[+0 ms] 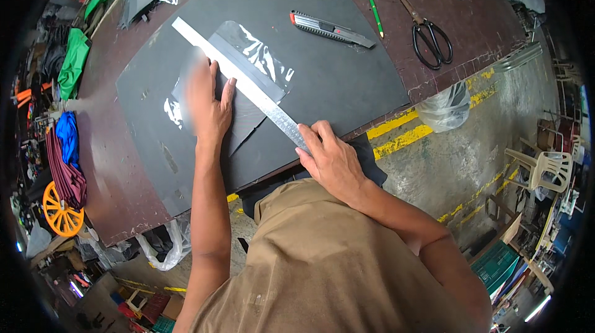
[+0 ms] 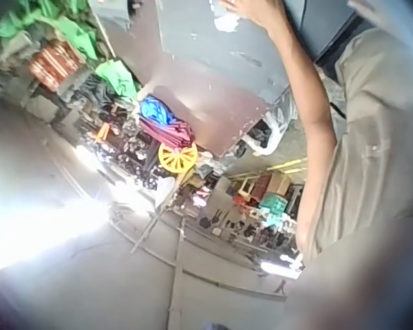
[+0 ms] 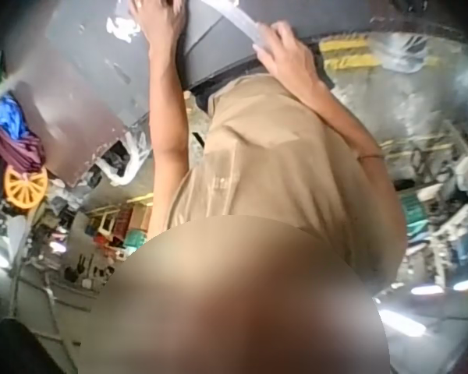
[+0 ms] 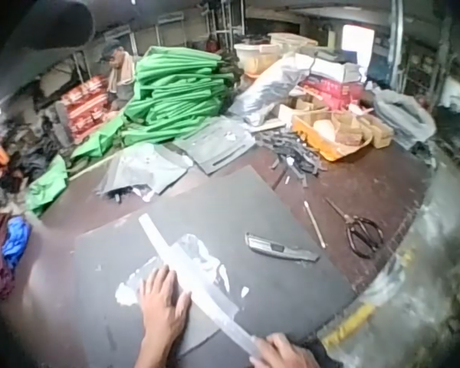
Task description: The recorder uses a ruler, pencil, and utility knife to measure, mark, and cut pieces of grey fabric on a workbench.
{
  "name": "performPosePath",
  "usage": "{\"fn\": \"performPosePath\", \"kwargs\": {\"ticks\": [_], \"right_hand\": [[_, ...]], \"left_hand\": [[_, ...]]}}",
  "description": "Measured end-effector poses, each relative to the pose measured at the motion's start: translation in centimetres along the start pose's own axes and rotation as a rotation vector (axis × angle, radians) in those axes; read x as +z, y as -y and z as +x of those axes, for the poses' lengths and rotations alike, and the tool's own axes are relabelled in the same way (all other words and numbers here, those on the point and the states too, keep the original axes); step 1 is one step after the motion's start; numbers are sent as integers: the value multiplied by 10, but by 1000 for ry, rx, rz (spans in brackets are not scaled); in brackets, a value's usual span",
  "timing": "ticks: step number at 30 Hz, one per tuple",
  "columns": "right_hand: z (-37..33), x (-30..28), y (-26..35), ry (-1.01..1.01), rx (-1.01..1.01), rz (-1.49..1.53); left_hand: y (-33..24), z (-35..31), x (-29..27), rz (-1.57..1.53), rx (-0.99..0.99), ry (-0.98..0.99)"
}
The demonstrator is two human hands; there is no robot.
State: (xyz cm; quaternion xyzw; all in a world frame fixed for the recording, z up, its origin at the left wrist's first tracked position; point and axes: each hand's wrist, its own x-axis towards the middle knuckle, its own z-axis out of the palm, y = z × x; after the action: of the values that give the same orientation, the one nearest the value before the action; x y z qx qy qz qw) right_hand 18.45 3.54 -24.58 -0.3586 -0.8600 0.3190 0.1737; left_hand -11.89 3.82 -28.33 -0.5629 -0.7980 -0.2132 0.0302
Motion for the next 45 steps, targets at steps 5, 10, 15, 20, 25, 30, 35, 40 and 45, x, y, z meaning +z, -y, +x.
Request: {"fn": "performPosePath", "kwargs": {"ticks": [5, 10, 15, 20, 25, 30, 35, 40, 45], "right_hand": [[0, 0, 1, 4, 3, 3], [0, 1, 3, 0, 2, 10], [-1, 2, 2, 0, 7, 16], [-2, 2, 2, -6, 4, 27], [-3, -1, 3, -1, 4, 12], [-3, -4, 3, 0, -3, 13], [-4, -5, 2, 2, -6, 14], [-5, -4, 1, -28, -9, 39], [-5, -5, 0, -31, -13, 35]], "left_hand": [[0, 0, -1, 6, -1, 1], [1, -1, -3, 6, -2, 5], [1, -1, -2, 13, 0, 5], [2, -2, -3, 16, 11, -7], [-1, -2, -4, 19, 10, -6], [-3, -2, -4, 27, 7, 0], [-4, -2, -5, 29, 5, 3], [-6, -2, -6, 26, 5, 7], [-7, -2, -5, 33, 13, 7]]}}
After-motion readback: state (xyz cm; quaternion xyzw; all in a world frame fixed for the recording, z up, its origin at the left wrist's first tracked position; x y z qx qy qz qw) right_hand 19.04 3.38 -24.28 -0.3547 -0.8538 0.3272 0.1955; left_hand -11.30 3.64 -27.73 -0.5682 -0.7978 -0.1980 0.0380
